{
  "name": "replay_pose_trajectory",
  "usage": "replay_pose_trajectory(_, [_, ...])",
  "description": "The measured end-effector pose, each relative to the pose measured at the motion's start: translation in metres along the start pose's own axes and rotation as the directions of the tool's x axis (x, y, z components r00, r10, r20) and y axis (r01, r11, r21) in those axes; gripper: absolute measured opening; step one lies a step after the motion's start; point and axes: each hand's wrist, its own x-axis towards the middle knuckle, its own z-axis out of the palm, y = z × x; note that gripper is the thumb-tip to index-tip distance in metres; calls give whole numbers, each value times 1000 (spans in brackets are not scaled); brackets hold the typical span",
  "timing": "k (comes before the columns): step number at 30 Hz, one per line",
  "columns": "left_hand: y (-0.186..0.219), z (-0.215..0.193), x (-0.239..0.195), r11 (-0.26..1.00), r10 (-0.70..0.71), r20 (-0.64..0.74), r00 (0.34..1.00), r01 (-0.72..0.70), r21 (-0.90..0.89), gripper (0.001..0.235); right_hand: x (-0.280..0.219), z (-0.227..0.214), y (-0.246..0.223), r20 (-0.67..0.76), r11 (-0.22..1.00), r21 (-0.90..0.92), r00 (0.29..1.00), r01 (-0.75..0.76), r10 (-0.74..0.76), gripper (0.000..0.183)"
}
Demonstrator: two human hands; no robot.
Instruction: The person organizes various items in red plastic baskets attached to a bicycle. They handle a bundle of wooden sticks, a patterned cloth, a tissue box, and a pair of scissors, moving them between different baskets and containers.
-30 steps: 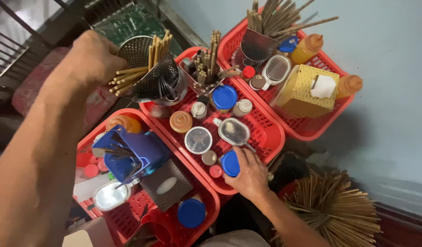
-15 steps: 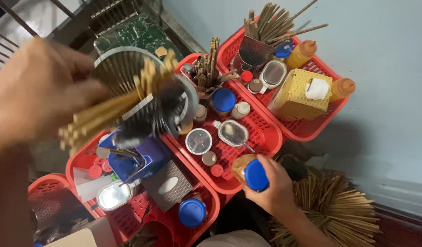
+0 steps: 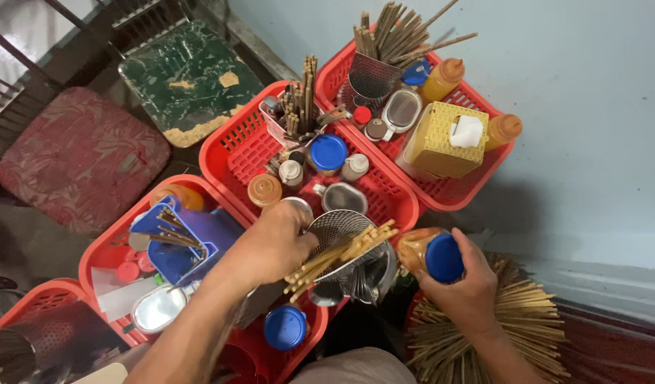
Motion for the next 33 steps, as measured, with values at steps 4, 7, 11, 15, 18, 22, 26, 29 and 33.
replay_pose_trajectory(4, [-16,12,29,946,-190,167,967,226,-234,37,-11,-3,8,-26,998,-11,998,64,-64,104])
replay_pose_trajectory(7, [0,0,50,853,-395,220,892,445,-271,28,-16,1,16,-42,996,-29,996,82,-84,110])
replay_pose_trajectory(11, [30,-14,56,816,-505,247,827,551,-173,30,-16,-3,16,-9,999,-12,999,47,-47,110])
replay_pose_trajectory(15, [31,-4,65,825,-427,253,868,488,-284,29,-16,-5,14,-6,998,-31,999,53,-54,111])
replay_pose_trajectory(18, [17,14,79,770,-472,269,840,541,-338,40,-17,-5,25,-8,997,-41,998,64,-65,111])
replay_pose_trajectory(22, [26,17,66,781,-426,244,871,490,-386,35,-18,-16,18,23,999,-28,999,-31,31,111])
replay_pose_trajectory(26, [9,27,71,764,-403,282,871,489,-420,42,-24,-13,31,-48,992,-121,998,29,-35,112])
replay_pose_trajectory(29, [1,29,61,734,-494,261,829,559,-387,49,-23,-14,29,6,994,-84,997,-74,75,114])
replay_pose_trajectory(33, [-3,21,21,968,-190,48,981,195,-155,45,-13,-16,19,-28,998,-52,999,40,-42,111])
